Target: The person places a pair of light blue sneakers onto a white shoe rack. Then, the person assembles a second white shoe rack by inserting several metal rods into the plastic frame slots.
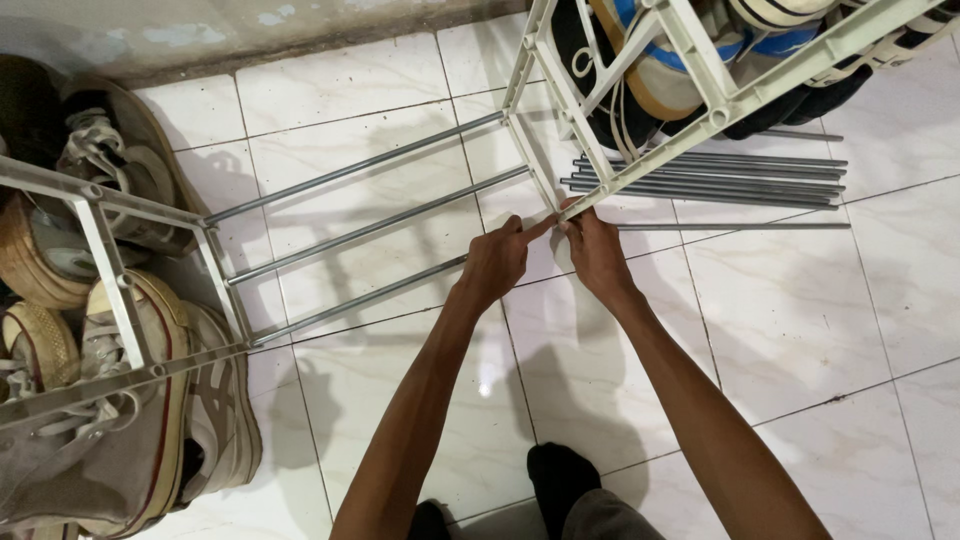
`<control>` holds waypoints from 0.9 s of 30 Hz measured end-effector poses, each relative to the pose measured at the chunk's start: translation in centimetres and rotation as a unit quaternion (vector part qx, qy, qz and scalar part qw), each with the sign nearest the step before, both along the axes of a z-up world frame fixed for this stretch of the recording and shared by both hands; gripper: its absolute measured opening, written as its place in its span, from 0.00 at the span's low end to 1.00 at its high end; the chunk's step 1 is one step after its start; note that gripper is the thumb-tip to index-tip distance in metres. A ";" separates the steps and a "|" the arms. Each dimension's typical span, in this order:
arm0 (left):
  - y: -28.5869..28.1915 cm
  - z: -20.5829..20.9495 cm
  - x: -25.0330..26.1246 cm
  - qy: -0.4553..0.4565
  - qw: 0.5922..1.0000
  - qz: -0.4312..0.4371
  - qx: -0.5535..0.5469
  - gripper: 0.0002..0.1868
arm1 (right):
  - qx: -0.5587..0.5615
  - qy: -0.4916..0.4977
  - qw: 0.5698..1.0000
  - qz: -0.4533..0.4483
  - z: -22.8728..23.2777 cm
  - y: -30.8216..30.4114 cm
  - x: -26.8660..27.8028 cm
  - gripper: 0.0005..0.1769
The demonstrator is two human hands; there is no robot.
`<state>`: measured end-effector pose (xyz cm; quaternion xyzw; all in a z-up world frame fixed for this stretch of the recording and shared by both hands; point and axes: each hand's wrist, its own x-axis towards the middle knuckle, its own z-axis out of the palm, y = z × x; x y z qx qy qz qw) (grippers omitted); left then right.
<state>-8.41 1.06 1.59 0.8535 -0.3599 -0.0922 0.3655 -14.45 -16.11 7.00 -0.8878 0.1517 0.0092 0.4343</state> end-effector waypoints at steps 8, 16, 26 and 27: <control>-0.1 0.1 -0.5 0.000 0.999 0.037 -0.021 0.32 | -0.004 -0.048 0.999 0.000 -1.0 -0.1 -0.4 0.15; -0.7 0.4 -0.6 -0.008 0.998 0.057 -0.022 0.33 | -0.013 -0.030 0.999 -0.009 -0.9 -0.1 -0.4 0.15; -1.0 1.7 -1.0 -0.033 0.996 0.081 -0.027 0.30 | -0.028 0.006 0.999 -0.019 -1.2 -0.4 -0.3 0.16; -1.0 1.9 -0.9 -0.026 0.996 0.078 -0.018 0.29 | -0.029 0.010 0.999 -0.025 -1.3 -0.4 -0.4 0.17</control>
